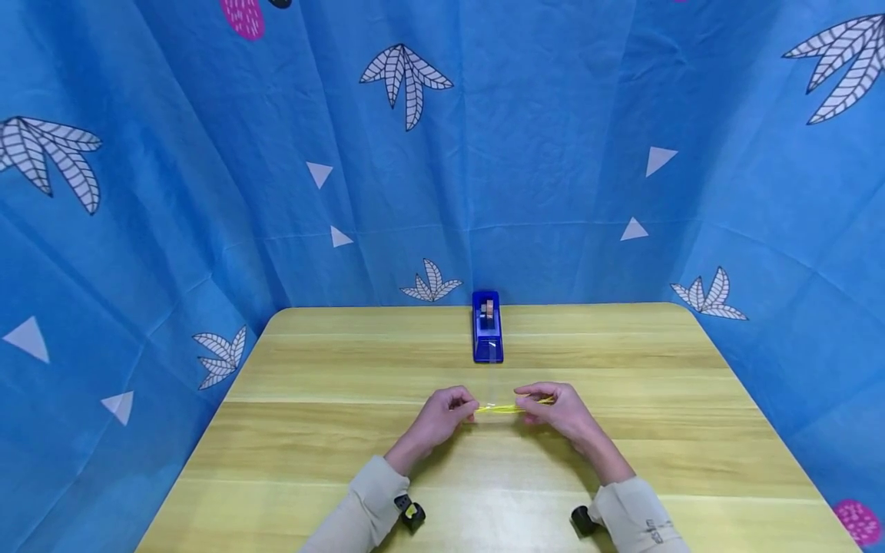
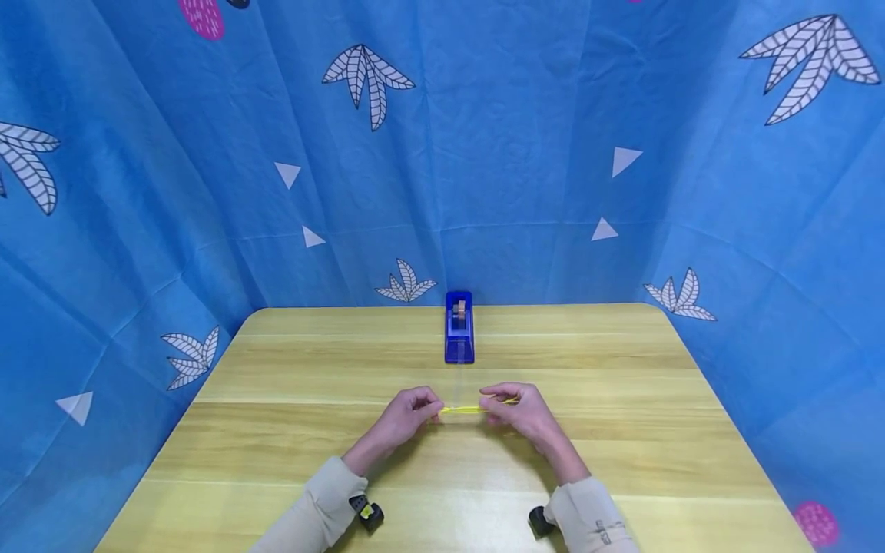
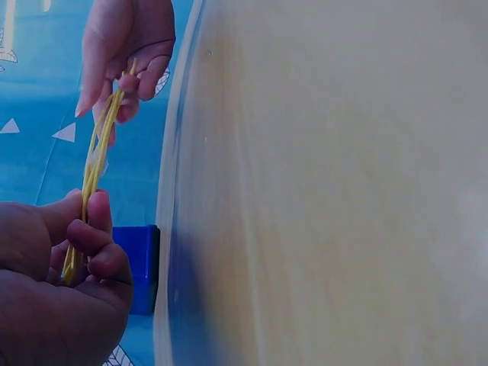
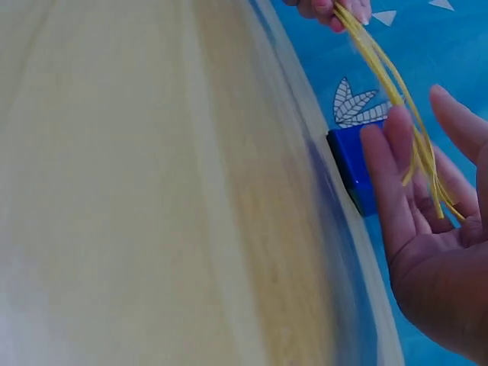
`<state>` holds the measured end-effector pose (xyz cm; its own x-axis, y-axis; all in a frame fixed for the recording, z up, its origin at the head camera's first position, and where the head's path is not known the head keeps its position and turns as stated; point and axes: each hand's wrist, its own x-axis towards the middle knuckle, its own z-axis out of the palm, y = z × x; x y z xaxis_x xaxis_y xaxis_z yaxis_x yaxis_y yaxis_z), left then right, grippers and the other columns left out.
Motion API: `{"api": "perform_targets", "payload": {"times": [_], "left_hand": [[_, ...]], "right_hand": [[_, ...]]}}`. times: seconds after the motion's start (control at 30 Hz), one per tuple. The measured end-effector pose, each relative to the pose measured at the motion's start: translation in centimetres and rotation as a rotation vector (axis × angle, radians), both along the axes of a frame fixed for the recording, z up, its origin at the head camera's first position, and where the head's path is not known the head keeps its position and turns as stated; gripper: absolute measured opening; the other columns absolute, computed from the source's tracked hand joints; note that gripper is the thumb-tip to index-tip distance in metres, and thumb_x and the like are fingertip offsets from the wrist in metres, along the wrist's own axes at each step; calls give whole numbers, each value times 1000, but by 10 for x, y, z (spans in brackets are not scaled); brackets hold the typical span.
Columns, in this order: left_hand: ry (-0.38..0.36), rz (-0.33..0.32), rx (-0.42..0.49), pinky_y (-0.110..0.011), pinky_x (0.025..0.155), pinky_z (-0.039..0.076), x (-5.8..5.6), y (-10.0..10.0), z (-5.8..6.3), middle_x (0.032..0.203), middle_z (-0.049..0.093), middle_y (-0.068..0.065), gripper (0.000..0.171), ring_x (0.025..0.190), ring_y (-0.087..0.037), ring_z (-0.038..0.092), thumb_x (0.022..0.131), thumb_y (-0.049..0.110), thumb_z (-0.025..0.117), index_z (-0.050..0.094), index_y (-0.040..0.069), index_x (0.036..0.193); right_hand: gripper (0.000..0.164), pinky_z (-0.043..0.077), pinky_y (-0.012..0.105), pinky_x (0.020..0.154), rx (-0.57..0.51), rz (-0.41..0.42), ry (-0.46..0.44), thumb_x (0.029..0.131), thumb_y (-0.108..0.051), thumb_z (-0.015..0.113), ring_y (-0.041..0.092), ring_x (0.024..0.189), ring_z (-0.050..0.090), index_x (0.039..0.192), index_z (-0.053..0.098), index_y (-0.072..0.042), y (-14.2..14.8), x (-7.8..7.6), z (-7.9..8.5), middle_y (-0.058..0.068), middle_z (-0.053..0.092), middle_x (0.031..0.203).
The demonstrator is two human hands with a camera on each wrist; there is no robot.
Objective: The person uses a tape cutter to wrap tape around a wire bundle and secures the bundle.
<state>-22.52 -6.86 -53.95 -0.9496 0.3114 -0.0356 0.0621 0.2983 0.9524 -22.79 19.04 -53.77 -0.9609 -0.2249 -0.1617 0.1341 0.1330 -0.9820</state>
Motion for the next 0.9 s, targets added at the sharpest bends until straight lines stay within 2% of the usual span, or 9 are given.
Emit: {"api": "perform_targets", "payload": {"times": [0.2, 0.3, 0.4, 0.47, 0.6, 0.7, 0.9], "left_hand": [[14, 12, -31, -24, 71, 48, 1, 0, 1, 87, 70, -10, 15, 82, -16, 62, 102, 17, 66, 71, 6, 95], [16, 14, -39, -25, 74, 50, 1, 0, 2, 89, 70, -8, 14, 84, -15, 63, 103, 17, 65, 70, 7, 94], [23, 13, -39, -26, 74, 50, 1, 0, 3, 90, 70, -9, 14, 85, -16, 63, 103, 17, 64, 70, 8, 94], [38, 9, -39, -25, 74, 50, 1, 0, 3, 90, 70, -12, 14, 86, -17, 63, 103, 16, 64, 70, 7, 94], [73, 5, -46, -23, 72, 47, 1, 1, 5, 91, 70, -16, 15, 86, -19, 63, 102, 15, 65, 69, 3, 94], [92, 6, -55, -22, 70, 46, 1, 1, 5, 89, 70, -14, 15, 85, -19, 62, 101, 14, 66, 69, 2, 94], [90, 5, -75, -21, 67, 45, -1, -1, 5, 88, 69, -8, 12, 82, -14, 58, 100, 16, 68, 71, 6, 95]], "right_hand": [[56, 62, 37, 86, -75, 1, -95, 98, -24, 73, 23, 87, 74, 144, 55, 4, 1, -1, 0, 21, 63, 121], [62, 62, 38, 88, -110, 4, -116, 100, -25, 70, 23, 89, 74, 151, 47, 2, 1, -1, 0, 27, 60, 133], [64, 62, 39, 88, -118, 12, -129, 102, -28, 68, 22, 89, 74, 154, 43, 1, 2, -2, 0, 28, 58, 138], [63, 62, 38, 88, -104, 30, -143, 102, -31, 67, 21, 88, 74, 151, 45, 2, 3, -3, -1, 25, 63, 133], [53, 63, 35, 82, -74, 101, -178, 103, -34, 66, 15, 80, 71, 136, 58, 6, 5, -4, -3, 14, 74, 109], [45, 63, 32, 77, -78, 156, -190, 102, -32, 67, 10, 73, 67, 124, 66, 7, 5, -4, -3, 6, 74, 92], [31, 62, 29, 77, -127, 154, -149, 101, -20, 69, 7, 72, 65, 111, 70, 9, 6, -4, -5, 2, 69, 86]]}}
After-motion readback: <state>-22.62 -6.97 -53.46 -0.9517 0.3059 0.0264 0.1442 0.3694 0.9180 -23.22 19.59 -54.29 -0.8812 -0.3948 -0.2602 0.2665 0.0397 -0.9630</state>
